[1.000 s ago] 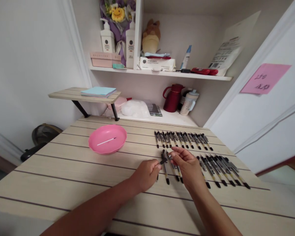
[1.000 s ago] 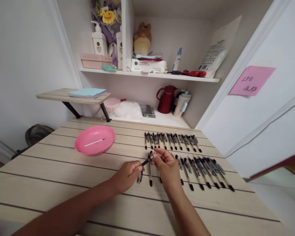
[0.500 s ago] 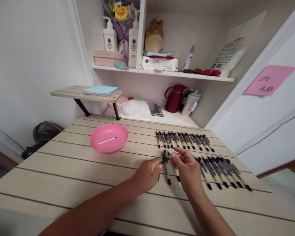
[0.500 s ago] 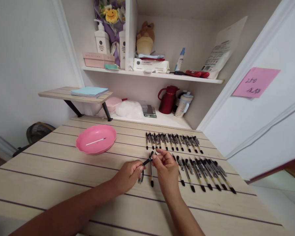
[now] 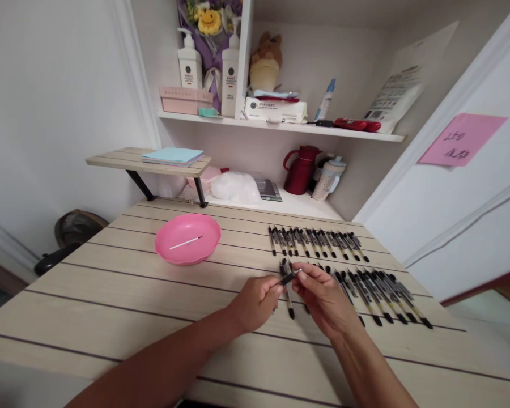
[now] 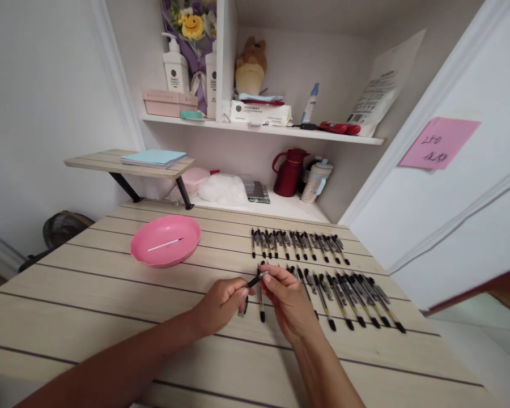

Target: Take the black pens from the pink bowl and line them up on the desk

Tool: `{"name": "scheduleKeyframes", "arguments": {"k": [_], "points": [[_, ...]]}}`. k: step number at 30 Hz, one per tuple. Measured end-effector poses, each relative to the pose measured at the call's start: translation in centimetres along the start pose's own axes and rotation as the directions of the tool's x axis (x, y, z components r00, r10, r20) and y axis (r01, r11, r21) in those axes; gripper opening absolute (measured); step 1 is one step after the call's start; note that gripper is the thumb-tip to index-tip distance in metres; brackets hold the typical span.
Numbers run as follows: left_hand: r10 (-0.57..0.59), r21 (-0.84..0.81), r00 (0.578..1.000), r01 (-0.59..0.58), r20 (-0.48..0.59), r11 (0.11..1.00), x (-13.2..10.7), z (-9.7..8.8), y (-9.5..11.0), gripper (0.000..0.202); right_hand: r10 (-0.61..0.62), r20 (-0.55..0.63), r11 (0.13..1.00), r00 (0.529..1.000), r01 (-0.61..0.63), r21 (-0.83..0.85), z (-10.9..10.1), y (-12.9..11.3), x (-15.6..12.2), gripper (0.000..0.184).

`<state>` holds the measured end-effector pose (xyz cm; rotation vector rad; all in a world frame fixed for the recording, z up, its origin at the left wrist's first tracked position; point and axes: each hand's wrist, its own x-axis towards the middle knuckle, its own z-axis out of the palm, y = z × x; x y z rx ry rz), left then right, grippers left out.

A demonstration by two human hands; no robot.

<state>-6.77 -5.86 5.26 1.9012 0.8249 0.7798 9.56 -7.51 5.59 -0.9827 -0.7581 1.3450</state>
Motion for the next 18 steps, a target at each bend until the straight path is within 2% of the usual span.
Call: {"name": "scheduleKeyframes", "arguments": {"k": [3,7,10,14,18], "points": [[0.001,-0.017,1.0,-0.001,0.012,1.0,-0.06,-0.1,0.16,0.03,0.006,0.021,1.0,1.0,-0.006,0.003,-0.09,0.17,0.04,0.023],[0.008,-0.047,1.0,-0.007,0.011,0.999,-0.05,0.0,-0.04,0.031,-0.044,-0.018,0.996,0.999,0.042,-0.081,0.11,0.34,0.01,0.021],[0.005,-0.072,1.0,-0.004,0.009,0.997,-0.01,0.13,-0.28,0.031,-0.072,-0.006,0.989,0.997,0.071,-0.13,0.28,0.08,-0.17,0.02],[-0.007,-0.109,1.0,0.008,0.005,0.994,0.02,0.11,-0.41,0.032,-0.04,0.035,0.995,0.999,0.043,-0.09,0.35,-0.41,-0.32,0.031],[-0.005,-0.119,1.0,0.007,0.019,0.993,-0.01,0.04,-0.49,0.032,-0.062,0.004,0.993,0.998,0.062,-0.097,0.34,-0.11,-0.06,0.025]]}}
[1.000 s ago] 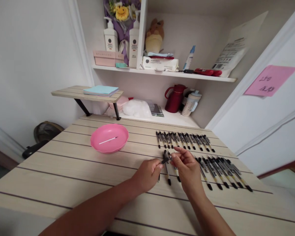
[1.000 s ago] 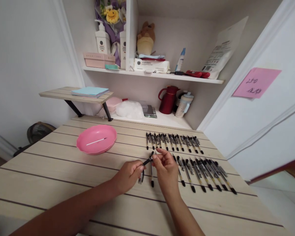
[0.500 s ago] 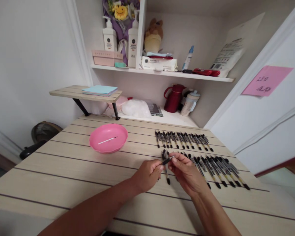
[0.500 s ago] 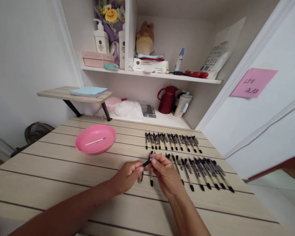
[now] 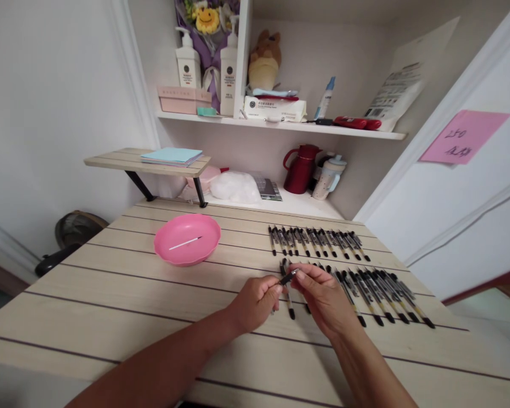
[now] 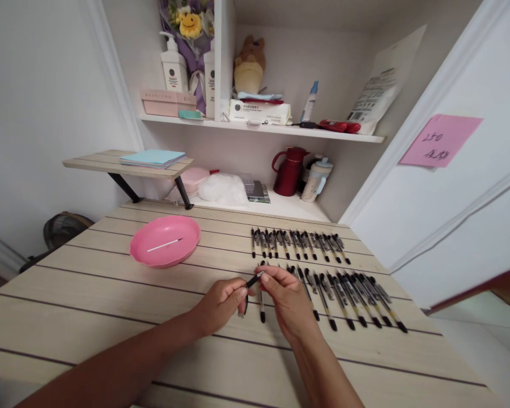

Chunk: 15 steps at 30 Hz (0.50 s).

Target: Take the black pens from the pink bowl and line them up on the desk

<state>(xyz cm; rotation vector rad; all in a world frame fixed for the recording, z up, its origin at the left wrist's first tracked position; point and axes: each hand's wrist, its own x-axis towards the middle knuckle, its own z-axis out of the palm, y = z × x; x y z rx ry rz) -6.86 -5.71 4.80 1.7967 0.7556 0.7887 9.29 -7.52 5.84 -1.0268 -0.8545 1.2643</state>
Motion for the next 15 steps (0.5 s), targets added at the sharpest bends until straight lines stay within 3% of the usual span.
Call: {"name": "scheduleKeyframes", "arguments": {"k": [4,10,15], "points": [[-0.001,-0.003,1.0,0.001,-0.003,1.0,0.02,0.02,-0.21,0.032,-0.049,-0.045,0.998,0.998,0.047,-0.045,0.01,0.54,0.22,0.02],[0.002,-0.003,1.0,-0.002,0.004,1.0,0.05,-0.06,-0.14,0.033,-0.006,0.049,1.0,0.999,0.006,-0.004,-0.25,0.69,0.22,0.025],[-0.008,-0.022,1.0,0.008,0.011,1.0,0.01,-0.06,-0.14,0.034,-0.05,-0.005,0.998,0.999,0.05,-0.031,-0.12,0.94,0.38,0.019]]}}
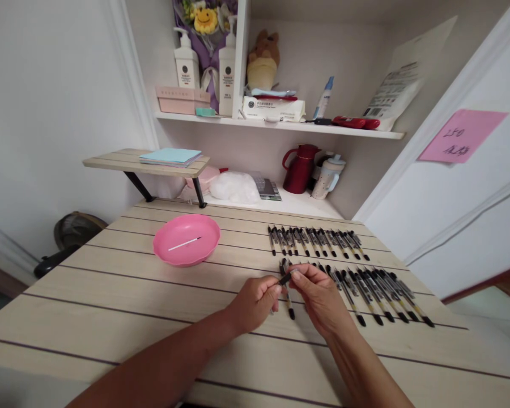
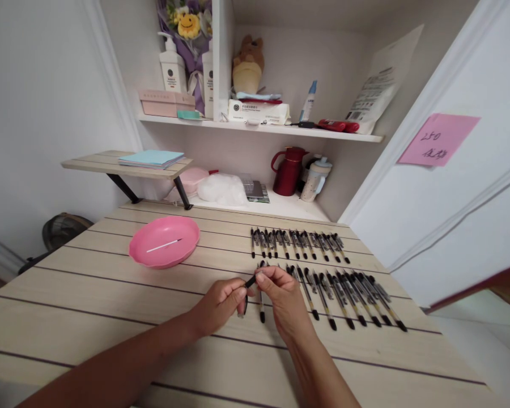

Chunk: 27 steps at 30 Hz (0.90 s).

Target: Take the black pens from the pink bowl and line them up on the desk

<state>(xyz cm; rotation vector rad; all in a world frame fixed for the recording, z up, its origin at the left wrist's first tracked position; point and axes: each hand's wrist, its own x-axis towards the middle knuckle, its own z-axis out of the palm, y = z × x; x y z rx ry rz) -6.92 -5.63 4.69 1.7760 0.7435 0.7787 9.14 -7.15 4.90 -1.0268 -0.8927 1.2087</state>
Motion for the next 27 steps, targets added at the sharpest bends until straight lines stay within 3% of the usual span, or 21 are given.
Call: {"name": "scheduleKeyframes", "arguments": {"k": [6,12,16,21,27], "points": [[-0.081,-0.123,0.996,0.084,0.031,0.989,0.16,0.05,-0.21,0.035,0.063,0.11,0.995,0.992,-0.071,0.073,0.49,-0.63,-0.41,0.028],[-0.158,-0.266,0.982,0.181,0.106,0.947,0.27,0.04,-0.23,0.033,0.039,0.019,0.997,0.999,-0.04,0.065,0.82,-0.21,-0.3,0.019],[-0.18,-0.331,0.973,0.218,0.142,0.918,0.32,0.03,-0.22,0.032,0.091,0.078,0.988,0.993,-0.1,0.117,0.96,-0.36,-0.32,0.028],[-0.196,-0.336,0.968,0.239,0.157,0.911,0.35,-0.05,-0.31,0.032,0.047,0.001,0.997,0.999,-0.047,0.062,0.96,-0.18,-0.25,0.018],[-0.195,-0.304,0.972,0.228,0.135,0.925,0.35,-0.1,-0.52,0.032,0.081,0.051,0.994,0.995,-0.085,0.076,0.77,-0.28,-0.07,0.026]]}}
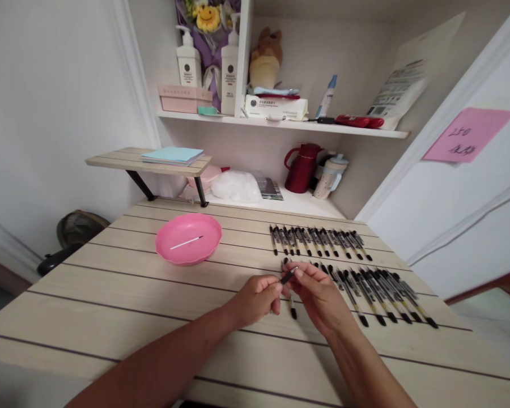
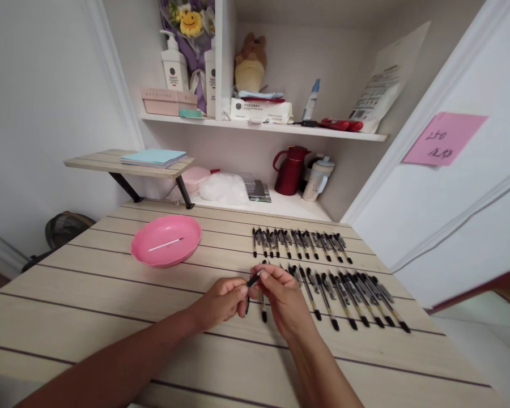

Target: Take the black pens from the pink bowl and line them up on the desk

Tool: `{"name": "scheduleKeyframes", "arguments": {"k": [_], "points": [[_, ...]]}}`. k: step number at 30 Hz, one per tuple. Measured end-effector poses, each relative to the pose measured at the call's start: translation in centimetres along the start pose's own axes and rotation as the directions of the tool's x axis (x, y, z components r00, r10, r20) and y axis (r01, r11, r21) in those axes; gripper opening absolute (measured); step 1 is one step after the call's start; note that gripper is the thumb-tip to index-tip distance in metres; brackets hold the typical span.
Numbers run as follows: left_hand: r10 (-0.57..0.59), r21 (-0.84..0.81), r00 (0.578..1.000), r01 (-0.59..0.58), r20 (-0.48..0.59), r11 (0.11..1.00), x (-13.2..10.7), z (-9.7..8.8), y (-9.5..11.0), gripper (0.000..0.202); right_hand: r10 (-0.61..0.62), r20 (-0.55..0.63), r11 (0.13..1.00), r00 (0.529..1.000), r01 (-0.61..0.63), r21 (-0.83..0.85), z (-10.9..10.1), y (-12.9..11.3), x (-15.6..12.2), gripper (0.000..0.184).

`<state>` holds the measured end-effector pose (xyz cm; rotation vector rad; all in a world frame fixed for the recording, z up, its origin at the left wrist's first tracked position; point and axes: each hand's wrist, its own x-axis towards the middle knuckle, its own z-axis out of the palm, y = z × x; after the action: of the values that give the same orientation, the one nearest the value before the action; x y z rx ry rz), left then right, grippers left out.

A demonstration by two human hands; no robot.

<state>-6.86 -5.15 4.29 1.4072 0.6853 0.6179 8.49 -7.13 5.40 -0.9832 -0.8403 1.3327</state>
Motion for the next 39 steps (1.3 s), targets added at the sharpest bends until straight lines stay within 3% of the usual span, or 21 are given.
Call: {"name": "scheduleKeyframes", "arguments": {"k": [4,9,14,20,26,33,37,39], "points": [[-0.005,0.013,1.0,0.005,-0.023,1.0,0.1,-0.2,-0.2,0.033,-0.017,-0.044,0.997,0.999,0.013,-0.073,-0.1,-0.2,0.3,0.019],[0.013,0.014,0.997,-0.012,-0.075,1.0,0.3,-1.0,0.2,0.034,0.018,0.031,0.994,0.999,-0.015,-0.112,0.3,-0.7,1.0,0.032],[0.04,0.08,0.996,-0.033,-0.08,0.996,0.2,-1.8,1.1,0.033,-0.061,-0.022,0.985,0.998,0.057,-0.16,1.1,-0.6,1.8,0.024],[0.055,0.085,0.993,-0.047,-0.1,0.995,0.2,-1.9,0.7,0.035,-0.008,0.095,0.996,0.995,0.016,-0.084,1.5,-0.9,1.4,0.033],[0.067,0.103,0.991,-0.055,-0.114,0.993,0.4,-1.8,-0.1,0.04,-0.021,-0.026,0.994,0.999,0.018,-0.107,1.3,-0.3,1.7,0.022],[0.105,0.178,0.986,-0.081,-0.13,0.981,0.3,-1.7,0.2,0.037,-0.041,-0.033,0.99,0.999,0.037,-0.133,1.1,-0.1,1.7,0.026],[0.162,0.258,0.969,-0.111,-0.185,0.96,0.1,-1.9,0.8,0.032,-0.071,-0.019,0.959,0.997,0.063,-0.278,1.0,-0.2,1.7,0.03],[0.174,0.265,0.951,-0.104,-0.255,0.959,0.1,-2.2,1.0,0.032,-0.117,0.023,0.854,0.993,0.112,-0.507,1.0,-0.1,1.5,0.03]]}}
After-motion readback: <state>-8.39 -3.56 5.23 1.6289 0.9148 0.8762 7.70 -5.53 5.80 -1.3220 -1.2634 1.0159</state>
